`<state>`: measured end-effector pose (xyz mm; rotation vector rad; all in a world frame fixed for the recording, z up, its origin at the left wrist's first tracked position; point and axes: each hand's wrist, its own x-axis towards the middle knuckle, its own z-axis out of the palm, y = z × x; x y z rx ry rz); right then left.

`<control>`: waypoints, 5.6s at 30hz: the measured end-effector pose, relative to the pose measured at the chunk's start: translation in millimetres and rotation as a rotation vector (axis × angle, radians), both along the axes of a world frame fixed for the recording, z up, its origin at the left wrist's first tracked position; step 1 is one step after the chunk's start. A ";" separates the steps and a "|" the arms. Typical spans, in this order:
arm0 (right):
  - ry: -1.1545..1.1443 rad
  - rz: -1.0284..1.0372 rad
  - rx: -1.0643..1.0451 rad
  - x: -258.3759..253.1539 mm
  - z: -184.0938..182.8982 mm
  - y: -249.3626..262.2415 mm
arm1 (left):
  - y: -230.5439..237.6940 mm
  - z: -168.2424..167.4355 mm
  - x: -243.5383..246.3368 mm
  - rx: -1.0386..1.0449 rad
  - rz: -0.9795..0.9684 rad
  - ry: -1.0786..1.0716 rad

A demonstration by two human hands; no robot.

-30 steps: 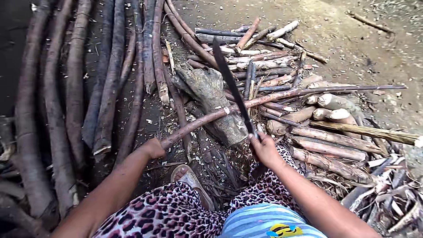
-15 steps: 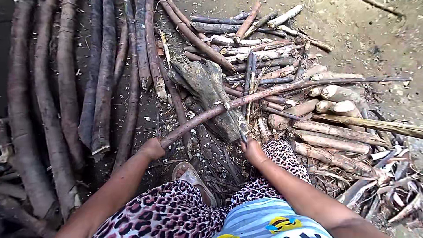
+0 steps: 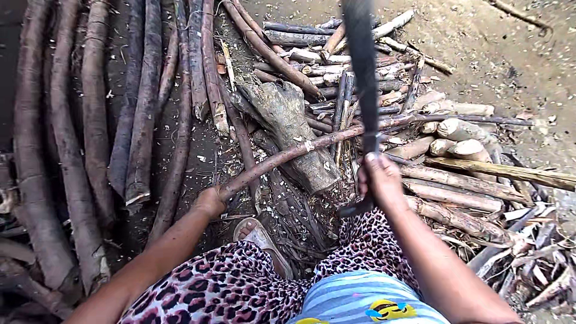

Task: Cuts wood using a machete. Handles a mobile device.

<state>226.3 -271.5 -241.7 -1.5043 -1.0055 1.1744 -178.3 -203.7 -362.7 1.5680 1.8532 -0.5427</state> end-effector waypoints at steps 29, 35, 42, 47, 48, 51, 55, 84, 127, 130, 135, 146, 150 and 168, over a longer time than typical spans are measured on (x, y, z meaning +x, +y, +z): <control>-0.043 0.147 -0.690 -40.5 -109.6 -26.9 | 13.0 10.0 12.6 -0.081 0.052 -0.191; -0.234 0.284 -0.544 -14.9 -54.0 -34.0 | 13.7 -5.7 0.4 0.044 0.039 -0.091; -0.264 0.277 -0.475 -7.9 -18.8 -32.1 | 29.9 -9.7 15.0 0.139 0.059 -0.043; -0.494 0.447 -0.621 0.5 -4.0 -4.9 | 14.4 -8.9 23.7 0.039 0.041 -0.079; -0.599 0.475 -0.637 -4.7 -8.0 -1.7 | 15.1 0.0 24.3 0.056 0.057 -0.085; -0.836 0.527 -0.609 -24.1 -33.0 0.3 | 30.1 30.5 22.9 0.203 0.089 -0.059; -0.556 0.389 -0.439 -23.5 -50.8 -4.1 | 41.5 28.9 12.6 0.317 0.102 -0.063; 0.086 0.200 -0.728 -65.3 -72.4 -24.5 | -18.2 -34.3 20.8 0.132 0.144 -0.065; -0.016 0.273 -0.667 -48.4 -76.5 -9.9 | 5.4 -28.2 28.5 0.090 0.122 -0.013; 0.211 0.222 -0.690 -24.5 -70.0 -6.0 | 11.2 -25.8 12.4 -0.034 0.016 -0.155; -0.174 0.207 -0.529 -4.5 -62.7 -23.2 | 3.5 4.8 8.1 -0.203 -0.019 -0.385; 0.027 0.003 0.664 7.6 82.2 42.3 | 28.2 20.4 8.0 -0.393 0.072 -0.234; -0.069 -0.205 0.796 -6.2 80.9 70.1 | 35.1 26.2 7.9 -0.408 0.067 -0.219; 0.085 0.254 -0.662 -20.1 -78.7 -20.8 | -0.4 81.8 50.1 0.051 -0.184 0.233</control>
